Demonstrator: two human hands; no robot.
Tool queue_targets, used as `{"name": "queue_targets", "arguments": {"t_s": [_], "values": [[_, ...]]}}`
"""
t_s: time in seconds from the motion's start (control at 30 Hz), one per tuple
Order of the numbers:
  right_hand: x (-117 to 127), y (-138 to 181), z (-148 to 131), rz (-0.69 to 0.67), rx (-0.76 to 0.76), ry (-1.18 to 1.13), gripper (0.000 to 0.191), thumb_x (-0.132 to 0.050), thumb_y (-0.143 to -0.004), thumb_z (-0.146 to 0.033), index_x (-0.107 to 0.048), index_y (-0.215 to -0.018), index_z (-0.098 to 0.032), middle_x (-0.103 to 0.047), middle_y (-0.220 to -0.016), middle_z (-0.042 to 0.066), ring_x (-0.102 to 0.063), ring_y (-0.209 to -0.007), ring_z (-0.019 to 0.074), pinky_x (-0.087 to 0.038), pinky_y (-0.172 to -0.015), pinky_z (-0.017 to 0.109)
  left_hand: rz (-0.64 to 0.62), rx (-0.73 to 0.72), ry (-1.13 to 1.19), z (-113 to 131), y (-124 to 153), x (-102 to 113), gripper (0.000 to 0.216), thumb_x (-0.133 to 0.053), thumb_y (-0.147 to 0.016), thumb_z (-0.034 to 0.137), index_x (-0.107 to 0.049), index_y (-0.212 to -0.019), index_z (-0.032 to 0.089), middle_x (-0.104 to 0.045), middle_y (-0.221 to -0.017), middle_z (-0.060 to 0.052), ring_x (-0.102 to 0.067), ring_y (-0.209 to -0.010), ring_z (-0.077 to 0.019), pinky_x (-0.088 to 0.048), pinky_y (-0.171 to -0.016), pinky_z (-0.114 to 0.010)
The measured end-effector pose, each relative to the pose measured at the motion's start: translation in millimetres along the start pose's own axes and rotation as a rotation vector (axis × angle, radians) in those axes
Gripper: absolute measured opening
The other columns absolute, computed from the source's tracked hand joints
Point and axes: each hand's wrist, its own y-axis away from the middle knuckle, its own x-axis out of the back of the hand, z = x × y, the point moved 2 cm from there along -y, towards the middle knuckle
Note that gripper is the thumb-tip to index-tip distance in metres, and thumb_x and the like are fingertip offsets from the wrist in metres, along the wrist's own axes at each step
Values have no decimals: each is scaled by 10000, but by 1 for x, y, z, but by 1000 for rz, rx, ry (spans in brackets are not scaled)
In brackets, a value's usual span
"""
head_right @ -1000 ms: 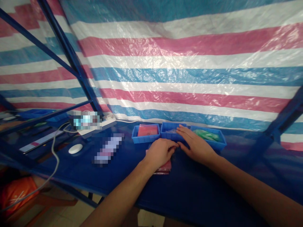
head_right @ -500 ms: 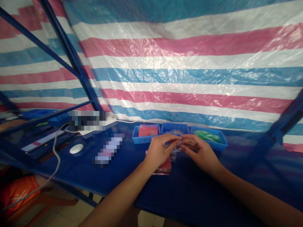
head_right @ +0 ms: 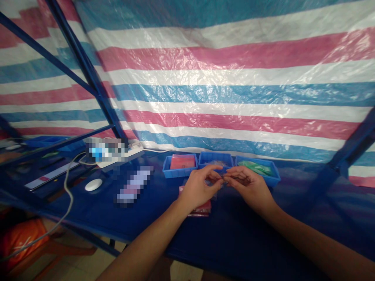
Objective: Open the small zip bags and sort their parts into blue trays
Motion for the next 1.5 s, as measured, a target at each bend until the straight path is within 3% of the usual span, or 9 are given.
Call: {"name": "queue_targets", "arguments": {"t_s": [0.13,0.23,0.47,0.6,0.8,1.23,1.5], "values": [[0,-1,3,-30,-3,-34,425,-892,-789,-525,-720,-1057,-243,-820,-1053,97,-792,-971,271,-650,-948,442,2,-10,2,2,-1,3,294,-681,-933,187,-698,-1226,196,-814,-948,-26,-774,-826,-154,-611,-820,-268],[2,-3,7,-50,-19,-45,423,-893,-793,-512,-721,-1059,-232,-821,-1060,102,-794,-937,261,-652,-933,435,9,-14,-9,1,-2,4,266,-670,-959,211,-703,-1223,205,-819,-959,-23,-778,-849,-159,-604,-832,-272],[6,-4,10,-67,-45,-35,403,-890,-816,-453,-707,-1094,-226,-820,-997,88,-795,-902,242,-651,-893,394,-32,32,16,-3,0,-1,436,-721,-865,151,-665,-1295,195,-817,-976,-36,-785,-839,-168,-628,-812,-271],[2,-1,6,-88,-2,-45,393,-889,-813,-458,-715,-1090,-241,-811,-1031,88,-787,-979,255,-636,-938,400,-37,-6,-38,-1,0,0,413,-697,-875,157,-679,-1285,204,-813,-975,-36,-777,-849,-174,-626,-835,-290],[1,2,10,-95,7,-11,342,-848,-853,-462,-706,-1083,-253,-778,-1084,80,-765,-966,237,-630,-876,362,-83,-29,-60,6,1,-2,462,-675,-857,134,-662,-1311,219,-811,-993,-22,-784,-880,-173,-617,-849,-280],[0,4,6,-130,36,96,301,-759,-936,-456,-700,-1161,-265,-761,-1028,59,-742,-942,237,-598,-871,362,-99,-31,-100,10,3,-1,535,-663,-872,170,-599,-1400,231,-804,-1027,-25,-774,-932,-193,-596,-873,-302],[1,3,1,-133,41,107,254,-799,-905,-460,-754,-1046,-254,-769,-981,59,-731,-898,230,-584,-853,354,-81,-44,-104,12,4,2,514,-636,-885,164,-604,-1395,220,-792,-1039,-36,-760,-949,-194,-591,-895,-316]]}}
